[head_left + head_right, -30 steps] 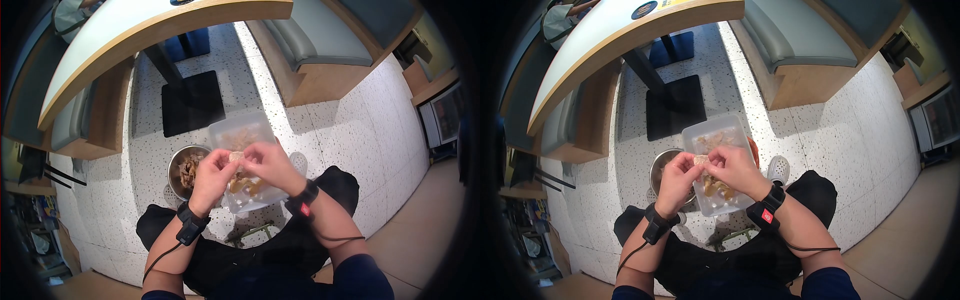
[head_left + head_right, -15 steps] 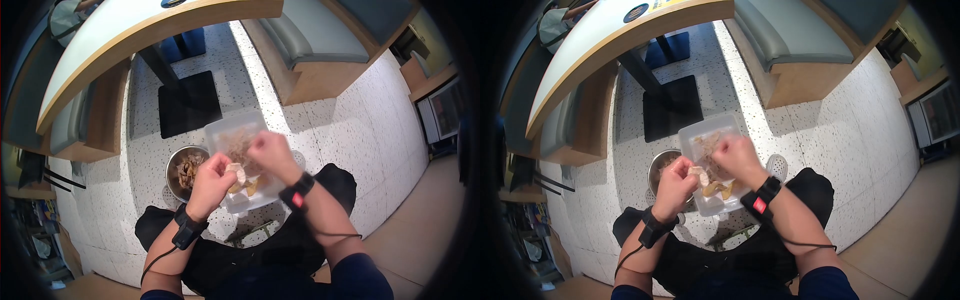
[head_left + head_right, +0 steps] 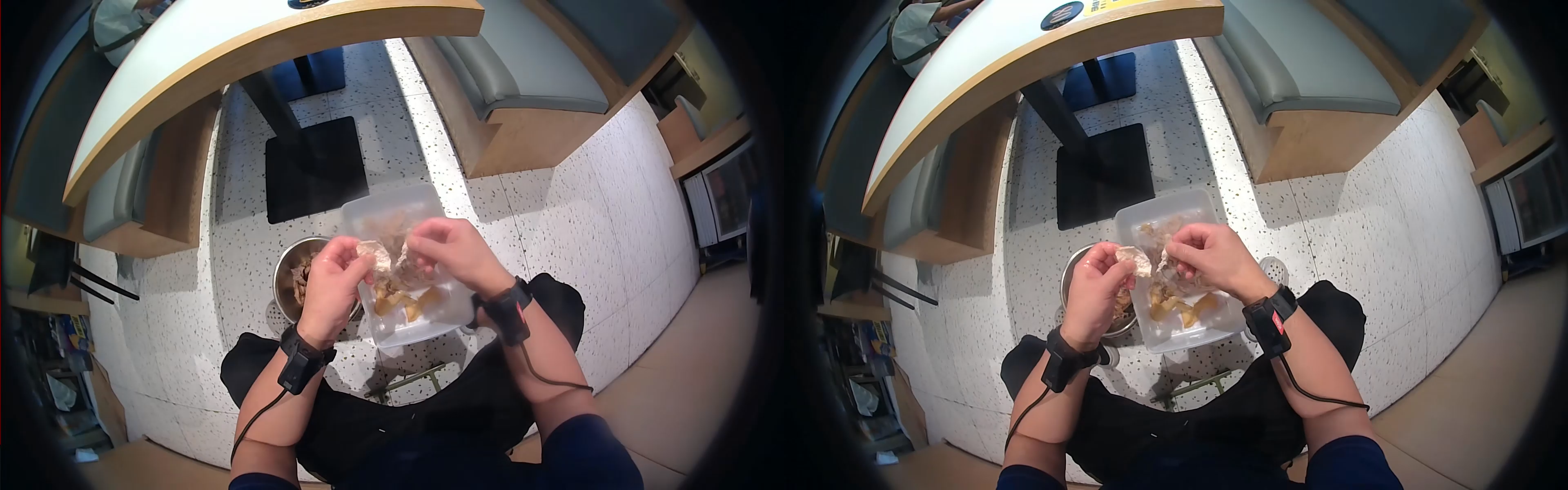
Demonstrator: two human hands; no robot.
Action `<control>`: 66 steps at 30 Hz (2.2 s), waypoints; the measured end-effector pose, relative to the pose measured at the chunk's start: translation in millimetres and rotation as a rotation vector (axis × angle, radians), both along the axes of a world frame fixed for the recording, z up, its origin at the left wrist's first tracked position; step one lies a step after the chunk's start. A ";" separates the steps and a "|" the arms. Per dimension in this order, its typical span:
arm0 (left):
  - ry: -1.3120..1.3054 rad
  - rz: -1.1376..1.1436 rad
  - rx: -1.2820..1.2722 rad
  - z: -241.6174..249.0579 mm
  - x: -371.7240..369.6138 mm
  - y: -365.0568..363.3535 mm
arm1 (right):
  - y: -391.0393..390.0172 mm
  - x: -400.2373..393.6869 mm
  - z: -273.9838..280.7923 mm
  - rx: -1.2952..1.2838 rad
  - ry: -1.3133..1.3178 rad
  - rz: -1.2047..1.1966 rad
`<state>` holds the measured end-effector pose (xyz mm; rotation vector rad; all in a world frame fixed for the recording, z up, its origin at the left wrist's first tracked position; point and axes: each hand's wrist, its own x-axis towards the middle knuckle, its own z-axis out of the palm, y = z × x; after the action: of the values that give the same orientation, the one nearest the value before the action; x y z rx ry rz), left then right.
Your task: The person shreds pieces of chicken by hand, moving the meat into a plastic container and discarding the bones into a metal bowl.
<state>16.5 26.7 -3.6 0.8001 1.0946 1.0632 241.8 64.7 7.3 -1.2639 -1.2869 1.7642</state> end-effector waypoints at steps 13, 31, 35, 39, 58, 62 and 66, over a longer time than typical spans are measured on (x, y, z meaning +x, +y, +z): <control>-0.006 -0.143 -0.012 -3.3 12.8 -3.9 | -16.8 -21.7 -5.8 0.567 -0.354 0.102; -0.028 -0.181 -0.093 6.0 2.1 -7.1 | 9.0 12.2 -12.8 0.378 -0.422 -0.113; -0.130 -0.114 -0.115 11.3 2.3 -1.5 | -6.3 -6.0 0.4 -0.041 -0.034 0.079; -0.038 -0.149 -0.061 -2.9 5.2 -0.9 | -10.2 -16.2 3.8 0.004 -0.019 0.143; -0.009 -0.226 -0.064 19.3 6.0 -6.4 | 5.0 8.1 -8.0 0.277 -0.387 -0.078; -0.005 -0.166 -0.038 -3.6 1.6 2.2 | -6.8 -4.9 10.3 -0.070 -0.006 0.043; -0.012 -0.187 -0.013 -0.7 8.5 0.6 | -8.4 -9.3 4.6 -0.066 0.058 0.062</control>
<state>25.0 27.3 -4.3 0.8667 0.9947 0.9019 232.6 56.2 11.9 -1.2108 -1.2569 1.8869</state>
